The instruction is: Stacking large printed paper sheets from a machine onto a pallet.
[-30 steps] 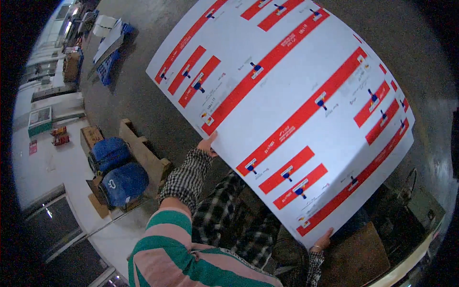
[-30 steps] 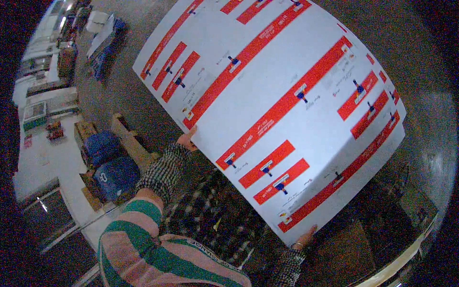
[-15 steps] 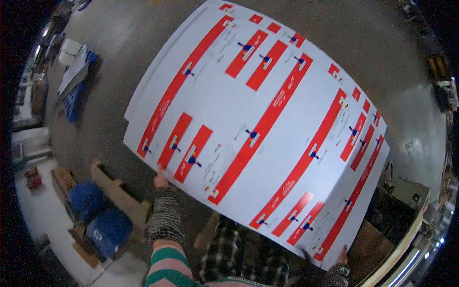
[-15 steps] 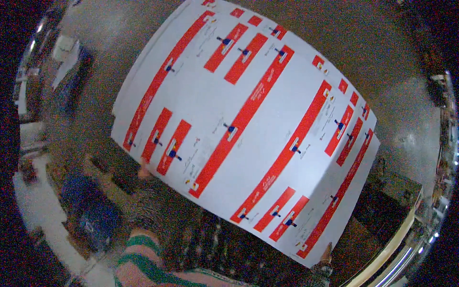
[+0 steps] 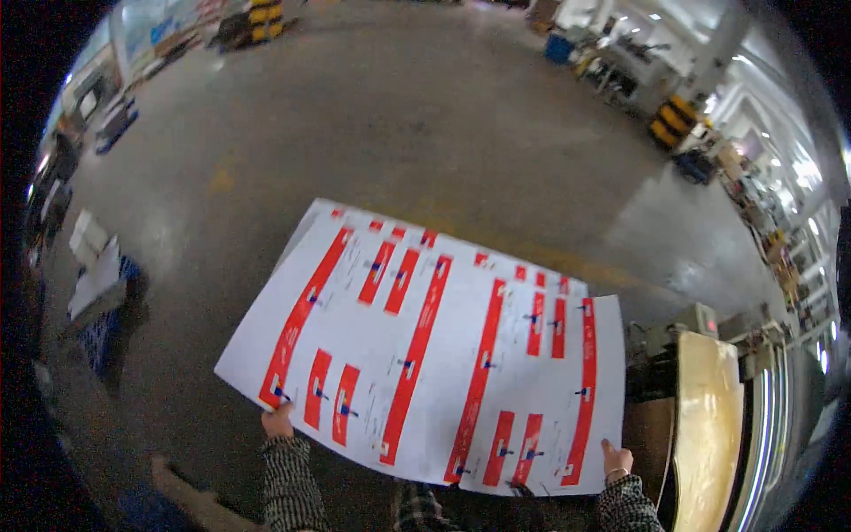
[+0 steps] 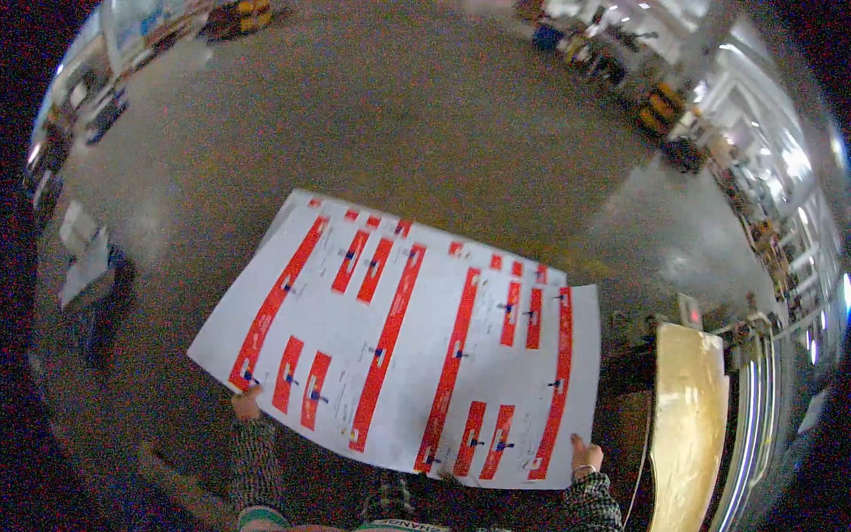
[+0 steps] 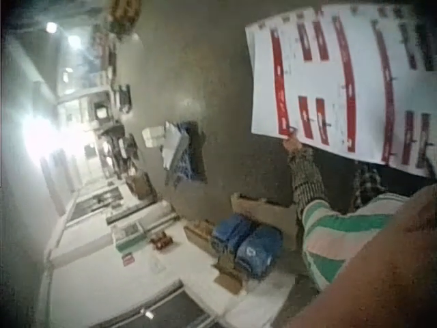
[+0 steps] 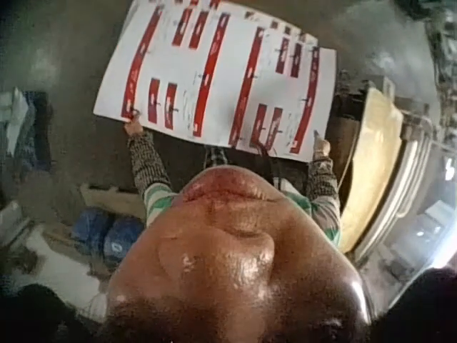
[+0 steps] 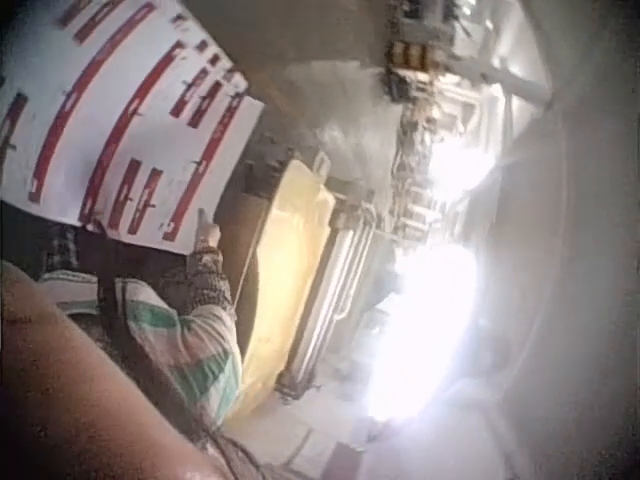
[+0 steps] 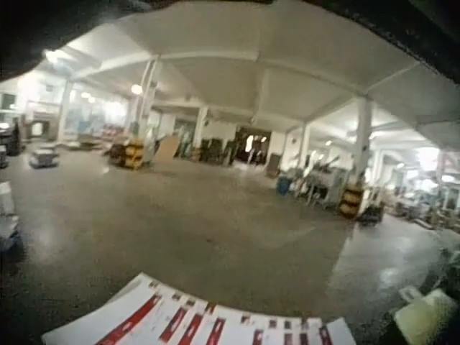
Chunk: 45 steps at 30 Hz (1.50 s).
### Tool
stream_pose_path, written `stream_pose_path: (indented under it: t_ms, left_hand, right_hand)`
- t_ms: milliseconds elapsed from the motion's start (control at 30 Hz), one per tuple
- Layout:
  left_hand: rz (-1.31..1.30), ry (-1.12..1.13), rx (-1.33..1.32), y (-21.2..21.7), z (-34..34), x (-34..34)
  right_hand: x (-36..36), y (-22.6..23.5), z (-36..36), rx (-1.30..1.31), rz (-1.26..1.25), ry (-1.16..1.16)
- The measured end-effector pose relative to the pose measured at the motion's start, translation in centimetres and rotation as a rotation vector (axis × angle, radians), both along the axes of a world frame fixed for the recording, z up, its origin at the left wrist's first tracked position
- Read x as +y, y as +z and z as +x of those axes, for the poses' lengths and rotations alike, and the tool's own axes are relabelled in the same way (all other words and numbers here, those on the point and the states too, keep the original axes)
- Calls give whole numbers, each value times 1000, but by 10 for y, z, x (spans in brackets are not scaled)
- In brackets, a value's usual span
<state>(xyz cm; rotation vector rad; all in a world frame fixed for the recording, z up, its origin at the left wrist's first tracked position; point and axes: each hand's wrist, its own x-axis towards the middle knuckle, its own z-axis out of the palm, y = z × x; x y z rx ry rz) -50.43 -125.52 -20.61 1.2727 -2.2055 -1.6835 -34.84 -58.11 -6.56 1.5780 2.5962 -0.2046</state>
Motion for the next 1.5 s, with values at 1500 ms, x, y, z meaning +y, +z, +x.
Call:
stream_pose_path:
  t_ms: [1500]
  left_hand:
    - [143,-1097,923,167,-289,77]
  right_hand:
    - [-549,-86,240,1237,182,-847]
